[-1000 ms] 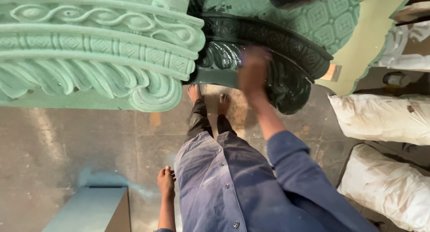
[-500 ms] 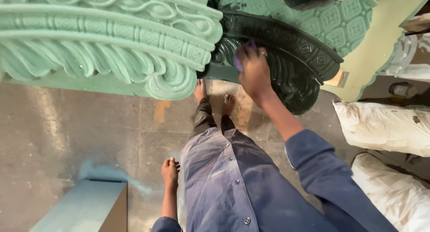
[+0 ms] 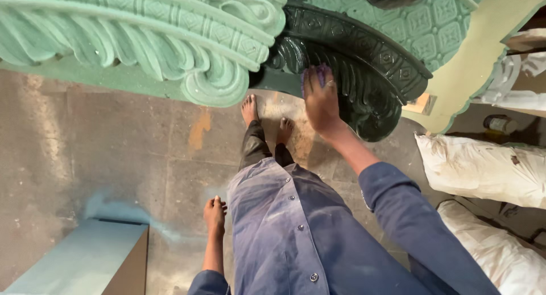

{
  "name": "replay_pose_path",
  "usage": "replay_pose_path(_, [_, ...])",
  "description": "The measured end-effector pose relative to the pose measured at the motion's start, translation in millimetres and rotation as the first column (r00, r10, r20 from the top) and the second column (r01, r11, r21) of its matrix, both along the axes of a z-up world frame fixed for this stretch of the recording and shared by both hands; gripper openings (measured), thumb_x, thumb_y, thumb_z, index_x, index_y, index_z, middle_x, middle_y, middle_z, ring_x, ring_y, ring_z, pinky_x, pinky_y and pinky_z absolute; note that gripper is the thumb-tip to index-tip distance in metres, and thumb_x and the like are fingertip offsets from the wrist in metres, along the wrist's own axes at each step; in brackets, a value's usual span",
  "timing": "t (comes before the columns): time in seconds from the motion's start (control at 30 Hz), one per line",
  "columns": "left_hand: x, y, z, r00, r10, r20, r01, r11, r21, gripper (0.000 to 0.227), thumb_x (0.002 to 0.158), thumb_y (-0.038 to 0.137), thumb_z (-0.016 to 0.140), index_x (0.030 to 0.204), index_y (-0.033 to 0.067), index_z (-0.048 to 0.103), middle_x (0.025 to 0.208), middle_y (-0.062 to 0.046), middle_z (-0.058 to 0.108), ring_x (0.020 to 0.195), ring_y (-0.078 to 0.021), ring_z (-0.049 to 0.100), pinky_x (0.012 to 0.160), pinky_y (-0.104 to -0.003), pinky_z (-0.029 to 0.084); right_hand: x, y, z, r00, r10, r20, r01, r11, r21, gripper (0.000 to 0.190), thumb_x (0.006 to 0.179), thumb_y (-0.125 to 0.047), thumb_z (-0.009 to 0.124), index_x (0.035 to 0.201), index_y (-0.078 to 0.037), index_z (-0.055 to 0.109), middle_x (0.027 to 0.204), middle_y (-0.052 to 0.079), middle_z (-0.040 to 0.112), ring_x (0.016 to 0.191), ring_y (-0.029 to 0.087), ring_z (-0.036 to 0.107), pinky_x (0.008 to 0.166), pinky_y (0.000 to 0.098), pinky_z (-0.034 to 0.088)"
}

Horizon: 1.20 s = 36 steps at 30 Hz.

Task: The person cleans the ornate legs of a green wooden bed frame using a purple cloth. They repeatedly dip the cloth into a metal container to wet it and wipe the carved details of the furniture legs.

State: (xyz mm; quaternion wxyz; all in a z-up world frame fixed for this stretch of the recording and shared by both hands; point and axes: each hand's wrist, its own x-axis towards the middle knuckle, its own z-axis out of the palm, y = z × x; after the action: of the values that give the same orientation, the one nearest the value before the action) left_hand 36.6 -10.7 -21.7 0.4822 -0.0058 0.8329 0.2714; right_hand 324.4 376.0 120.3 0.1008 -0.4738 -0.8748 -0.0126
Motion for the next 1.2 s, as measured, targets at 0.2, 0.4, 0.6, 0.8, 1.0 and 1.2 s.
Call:
replay_pose_path(0.2, [3.9,-2.3,1.2,0.998,0.053,-0.014,-0.053,0.998,0.043,0.035,0.104,0.033,0.056,0.106,-0.0012,0.066,0.093,-0.012,0.072,0.08,-0.0198,0.069,0.069,-0.035,0.055,-22.7,-17.5,30.5,0.988,0.088,-0.126,-0.112,0.975,-0.191,0.048,0.083,0.002,0.061,0.131,0.007,0.063,0.134,0.021,0.058,0.126,0.043,0.052,0.112,0.0515,0.042])
replay_pose_path(0.4, [10.9,-17.4,6.2,0.996,0.086,-0.011,-0.086,0.996,0.016,0.033,0.103,0.032,0.056,0.106,0.0005,0.066,0.092,-0.012,0.071,0.079,-0.0202,0.068,0.068,-0.035,0.055,-78.6,16.0,3.4,0.953,0.189,-0.238,-0.206,0.977,-0.053,0.036,0.087,0.0,0.06,0.123,0.002,0.063,0.137,0.02,0.059,0.127,0.042,0.052,0.107,0.0483,0.045])
replay_pose_path(0.6, [3.5,-37.1,18.6,0.994,0.111,-0.01,-0.112,0.994,-0.015,0.034,0.103,0.034,0.055,0.107,0.0023,0.065,0.094,-0.012,0.072,0.081,-0.0215,0.07,0.069,-0.037,0.055,-9.3,-22.4,-6.5,0.966,0.01,-0.258,-0.031,0.996,-0.079,0.05,0.079,0.004,0.061,0.129,0.003,0.063,0.126,0.022,0.059,0.123,0.041,0.054,0.106,0.0531,0.043])
replay_pose_path(0.8, [7.1,-60.4,36.0,0.992,0.123,-0.032,-0.124,0.992,-0.02,0.036,0.102,0.036,0.056,0.105,0.0013,0.065,0.091,-0.01,0.068,0.079,-0.0192,0.065,0.068,-0.036,0.054,-72.4,-20.6,-25.1,0.849,-0.399,-0.347,0.356,0.917,-0.182,0.059,0.072,0.007,0.068,0.129,-0.001,0.058,0.125,0.018,0.06,0.122,0.037,0.052,0.106,0.0535,0.036])
replay_pose_path(1.0, [-14.1,-99.8,59.5,0.987,0.11,-0.114,-0.115,0.993,-0.033,0.035,0.102,0.035,0.056,0.104,0.0019,0.066,0.09,-0.009,0.067,0.077,-0.0181,0.062,0.068,-0.035,0.052,-179.8,-16.7,-50.4,0.659,-0.518,-0.545,0.204,0.821,-0.533,0.052,0.079,0.012,0.058,0.131,0.006,0.053,0.117,0.022,0.059,0.114,0.037,0.054,0.103,0.0526,0.043])
replay_pose_path(1.2, [-45.4,-122.2,61.6,0.995,0.009,-0.097,-0.021,0.993,-0.118,0.036,0.103,0.035,0.053,0.101,0.0015,0.065,0.088,-0.009,0.07,0.077,-0.0178,0.066,0.068,-0.034,0.054,-128.7,-25.6,-44.0,0.799,-0.353,-0.486,0.122,0.887,-0.445,0.041,0.081,0.003,0.058,0.122,0.005,0.058,0.114,0.027,0.063,0.11,0.043,0.059,0.093,0.0552,0.044])
